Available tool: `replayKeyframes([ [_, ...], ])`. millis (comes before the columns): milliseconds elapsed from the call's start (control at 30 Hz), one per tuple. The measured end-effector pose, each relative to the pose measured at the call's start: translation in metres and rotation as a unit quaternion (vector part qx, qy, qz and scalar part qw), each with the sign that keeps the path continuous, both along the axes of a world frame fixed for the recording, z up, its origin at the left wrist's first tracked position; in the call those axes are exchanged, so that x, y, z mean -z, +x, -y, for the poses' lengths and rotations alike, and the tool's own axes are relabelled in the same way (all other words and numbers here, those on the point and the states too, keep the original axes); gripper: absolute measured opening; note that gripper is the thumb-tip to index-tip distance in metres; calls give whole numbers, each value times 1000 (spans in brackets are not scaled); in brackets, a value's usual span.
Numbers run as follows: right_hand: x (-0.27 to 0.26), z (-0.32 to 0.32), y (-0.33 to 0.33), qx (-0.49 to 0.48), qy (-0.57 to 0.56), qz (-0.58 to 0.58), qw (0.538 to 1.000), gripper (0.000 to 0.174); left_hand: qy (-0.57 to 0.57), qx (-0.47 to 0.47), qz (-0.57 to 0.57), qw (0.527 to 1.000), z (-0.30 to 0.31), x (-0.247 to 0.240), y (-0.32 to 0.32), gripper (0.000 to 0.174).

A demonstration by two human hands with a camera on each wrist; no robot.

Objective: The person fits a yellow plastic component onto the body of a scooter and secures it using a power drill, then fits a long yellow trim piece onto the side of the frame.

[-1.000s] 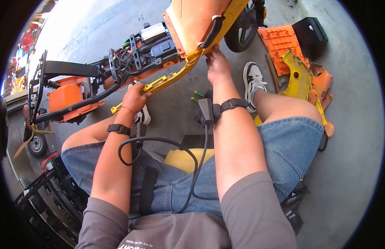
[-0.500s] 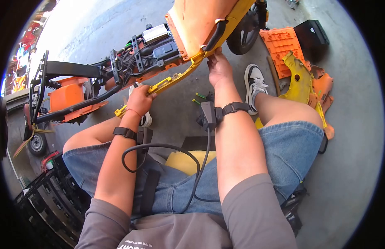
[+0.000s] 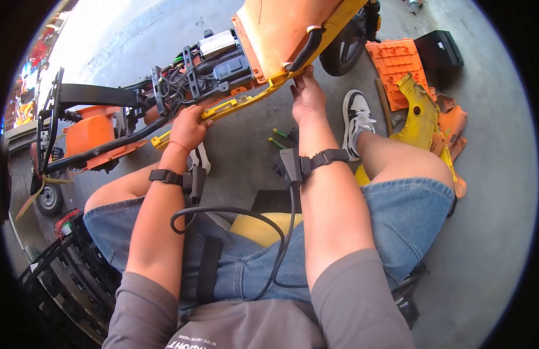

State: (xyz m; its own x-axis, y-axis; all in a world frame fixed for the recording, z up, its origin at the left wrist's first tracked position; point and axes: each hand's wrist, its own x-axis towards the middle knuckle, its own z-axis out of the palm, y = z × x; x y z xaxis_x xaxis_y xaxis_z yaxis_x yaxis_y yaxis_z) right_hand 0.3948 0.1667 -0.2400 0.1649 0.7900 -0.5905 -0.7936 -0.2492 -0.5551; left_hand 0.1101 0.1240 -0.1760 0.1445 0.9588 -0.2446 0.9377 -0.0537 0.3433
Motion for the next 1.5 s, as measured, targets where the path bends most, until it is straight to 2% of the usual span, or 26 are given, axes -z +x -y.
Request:
replayKeyframes([
  [33, 0, -1, 0, 0, 0, 0, 1000, 48, -26, -2, -35, 999, -4, -1, 0, 27],
  [233, 6, -1, 8, 1, 5, 2, 1000, 52, -27, 6, -11, 1000, -14, 7, -2, 26],
  [300, 7, -3, 12, -51, 16, 25, 998, 50, -11, 18, -7, 1000, -15, 9, -4, 27],
  [633, -12, -2, 5, -60, -26, 114, 991, 53, -41, 42, 4, 998, -18, 19, 3, 26],
  [867, -10, -8, 19, -81, -10, 118, 990, 38, -74, 48, 12, 996, -11, 22, 3, 27],
  [933, -19, -9, 18, -80, 14, 117, 990, 34, -22, 10, 81, 996, -2, 15, 10, 26],
  [1000, -30, -6, 18, -136, 162, 299, 930, 44, -15, 10, 51, 999, -3, 10, 13, 26],
  [1033, -28, -6, 19, -139, 160, 302, 929, 44, -8, 13, 19, 1000, -3, 9, 14, 26],
  [1100, -26, -6, 17, -166, 178, 406, 881, 62, -8, 27, 16, 999, -5, 13, 13, 27],
  [1133, -26, -7, 16, -170, 181, 406, 880, 62, -5, 41, 9, 999, -7, 14, 10, 27],
  [1233, -27, -10, 17, -197, 160, 446, 858, 78, 7, 74, 5, 997, -14, 24, 6, 27],
  [1267, -26, -11, 17, -198, 161, 447, 857, 78, 7, 73, 6, 997, -12, 28, 6, 27],
  [1433, -25, -14, 14, -201, 111, 558, 798, 69, -19, 35, 26, 999, -2, 38, 16, 23],
  [1500, -23, -12, 15, -198, 109, 564, 794, 66, -19, 51, 25, 998, -11, 38, 15, 23],
])
